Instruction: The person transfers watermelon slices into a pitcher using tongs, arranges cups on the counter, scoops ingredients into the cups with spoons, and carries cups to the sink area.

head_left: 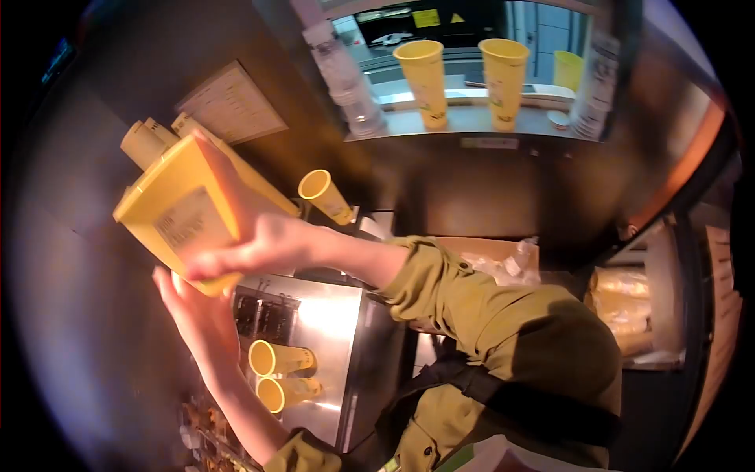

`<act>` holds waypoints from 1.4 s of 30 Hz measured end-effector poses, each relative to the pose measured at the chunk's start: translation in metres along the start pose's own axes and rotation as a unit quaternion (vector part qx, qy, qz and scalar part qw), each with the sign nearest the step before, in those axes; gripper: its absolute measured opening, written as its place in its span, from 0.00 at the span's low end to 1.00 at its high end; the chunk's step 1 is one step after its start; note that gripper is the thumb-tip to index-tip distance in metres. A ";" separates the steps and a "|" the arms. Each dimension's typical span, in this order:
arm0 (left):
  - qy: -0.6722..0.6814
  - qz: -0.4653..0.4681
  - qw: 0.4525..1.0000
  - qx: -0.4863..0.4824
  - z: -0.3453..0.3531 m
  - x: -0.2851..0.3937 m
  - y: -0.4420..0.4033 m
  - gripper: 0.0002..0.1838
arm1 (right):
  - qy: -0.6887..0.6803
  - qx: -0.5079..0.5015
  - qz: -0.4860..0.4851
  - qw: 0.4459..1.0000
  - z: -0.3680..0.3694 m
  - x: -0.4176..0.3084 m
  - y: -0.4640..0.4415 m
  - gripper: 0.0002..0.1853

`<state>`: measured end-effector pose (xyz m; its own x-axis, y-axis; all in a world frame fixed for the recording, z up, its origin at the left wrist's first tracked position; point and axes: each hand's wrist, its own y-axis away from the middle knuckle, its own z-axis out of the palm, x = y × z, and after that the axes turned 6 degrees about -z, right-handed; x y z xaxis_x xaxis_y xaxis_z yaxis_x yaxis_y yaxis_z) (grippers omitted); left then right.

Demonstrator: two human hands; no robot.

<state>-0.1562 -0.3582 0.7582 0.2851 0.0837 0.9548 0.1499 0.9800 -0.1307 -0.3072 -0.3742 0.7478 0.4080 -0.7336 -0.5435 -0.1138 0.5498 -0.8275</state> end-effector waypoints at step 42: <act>-0.138 0.269 0.951 -0.072 0.266 -0.307 -0.222 0.49 | 0.313 0.272 0.119 0.902 -0.270 -0.035 0.185 0.40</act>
<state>-0.5286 -0.5539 0.5646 0.1001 0.6288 0.7711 0.1868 0.7494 -0.6353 -0.5868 -0.3548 0.5760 -0.1807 -0.5573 -0.8104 0.4007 0.7107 -0.5782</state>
